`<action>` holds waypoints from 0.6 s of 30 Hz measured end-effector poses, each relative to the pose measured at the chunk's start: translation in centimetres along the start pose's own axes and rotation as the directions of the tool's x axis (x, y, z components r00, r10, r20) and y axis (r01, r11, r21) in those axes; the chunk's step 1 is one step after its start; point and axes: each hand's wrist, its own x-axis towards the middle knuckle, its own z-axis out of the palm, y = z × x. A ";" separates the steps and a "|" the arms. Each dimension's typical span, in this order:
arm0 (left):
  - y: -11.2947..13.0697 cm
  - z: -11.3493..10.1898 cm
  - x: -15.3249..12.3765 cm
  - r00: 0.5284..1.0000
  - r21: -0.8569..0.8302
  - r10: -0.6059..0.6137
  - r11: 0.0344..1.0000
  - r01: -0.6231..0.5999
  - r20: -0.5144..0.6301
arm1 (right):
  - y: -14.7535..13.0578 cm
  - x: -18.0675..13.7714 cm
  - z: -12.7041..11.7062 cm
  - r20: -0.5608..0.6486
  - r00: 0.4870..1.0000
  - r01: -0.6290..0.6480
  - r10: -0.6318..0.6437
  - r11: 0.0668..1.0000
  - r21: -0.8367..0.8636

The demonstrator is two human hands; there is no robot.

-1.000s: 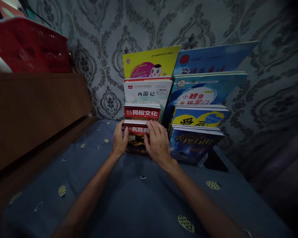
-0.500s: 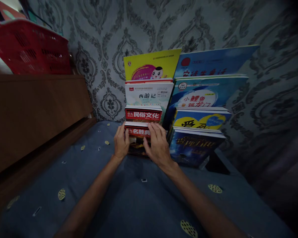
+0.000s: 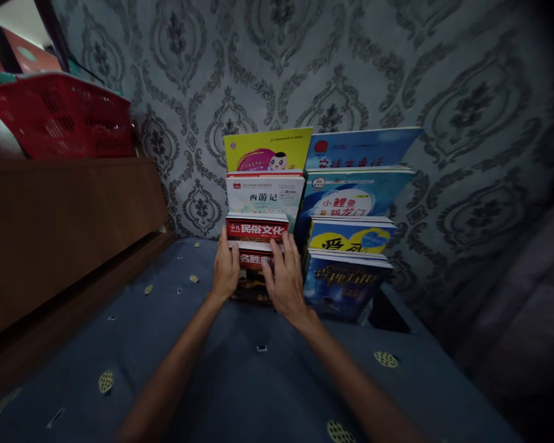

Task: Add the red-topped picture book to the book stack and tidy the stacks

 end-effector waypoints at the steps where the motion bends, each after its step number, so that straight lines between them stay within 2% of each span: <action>1: 0.1 0.1 0.4 1.000 -0.012 0.006 1.000 -0.006 -0.003 | 0.0 0.2 0.1 -0.008 1.000 -0.015 0.015 1.000 -0.006; 9: 0.4 0.5 2.9 0.997 -0.092 0.008 0.996 -0.015 -0.075 | -0.3 1.5 1.4 -0.019 0.991 -0.132 0.133 0.990 0.050; 18: 0.1 1.1 3.0 0.985 -0.055 0.004 0.998 -0.014 -0.170 | -0.2 1.1 1.9 -0.055 0.987 -0.148 0.150 0.988 0.041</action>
